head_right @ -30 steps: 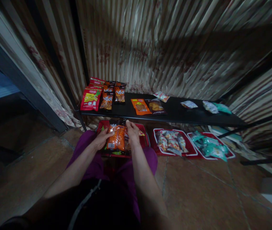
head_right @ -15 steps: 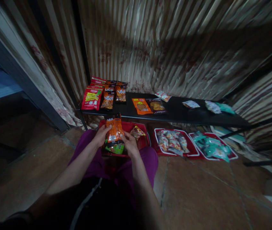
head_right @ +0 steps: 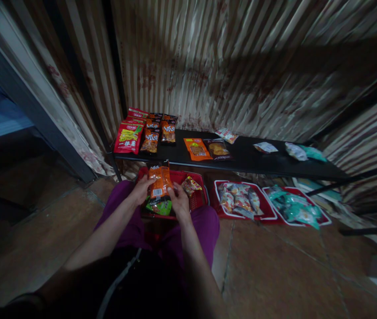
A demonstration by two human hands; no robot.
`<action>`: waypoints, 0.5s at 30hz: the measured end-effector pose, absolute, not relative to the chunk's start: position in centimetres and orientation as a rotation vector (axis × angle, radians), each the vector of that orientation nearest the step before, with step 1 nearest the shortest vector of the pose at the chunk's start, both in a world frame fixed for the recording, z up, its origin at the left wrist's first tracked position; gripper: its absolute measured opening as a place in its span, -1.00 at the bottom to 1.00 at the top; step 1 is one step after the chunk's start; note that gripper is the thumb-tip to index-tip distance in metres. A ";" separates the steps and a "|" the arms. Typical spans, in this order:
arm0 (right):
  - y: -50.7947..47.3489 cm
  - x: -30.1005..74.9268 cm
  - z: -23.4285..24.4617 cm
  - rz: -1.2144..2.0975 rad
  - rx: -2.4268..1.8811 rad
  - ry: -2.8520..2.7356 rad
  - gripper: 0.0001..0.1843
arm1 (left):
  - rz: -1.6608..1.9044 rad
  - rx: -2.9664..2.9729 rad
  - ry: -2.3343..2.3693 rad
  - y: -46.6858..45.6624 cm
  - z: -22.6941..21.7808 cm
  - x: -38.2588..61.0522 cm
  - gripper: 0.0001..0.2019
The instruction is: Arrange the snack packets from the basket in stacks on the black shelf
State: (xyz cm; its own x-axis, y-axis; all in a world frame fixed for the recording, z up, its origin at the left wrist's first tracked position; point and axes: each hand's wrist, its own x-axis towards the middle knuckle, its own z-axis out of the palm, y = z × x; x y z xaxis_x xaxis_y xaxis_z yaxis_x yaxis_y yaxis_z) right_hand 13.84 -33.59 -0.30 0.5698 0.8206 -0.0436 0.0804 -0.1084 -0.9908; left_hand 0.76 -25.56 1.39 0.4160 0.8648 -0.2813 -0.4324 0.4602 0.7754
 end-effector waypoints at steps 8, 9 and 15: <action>-33.9 13.8 0.3 0.178 -1.757 -1.393 -0.39 | 0.957 0.746 0.787 -25.8 0.9 1.5 -0.54; -33.9 13.7 0.4 0.168 -1.751 -1.440 -0.38 | 0.958 0.754 0.790 -25.8 0.8 1.6 -0.52; -33.9 13.8 -0.9 0.212 -1.721 -1.551 -0.40 | 0.958 0.821 0.825 -25.7 -0.5 2.0 -0.38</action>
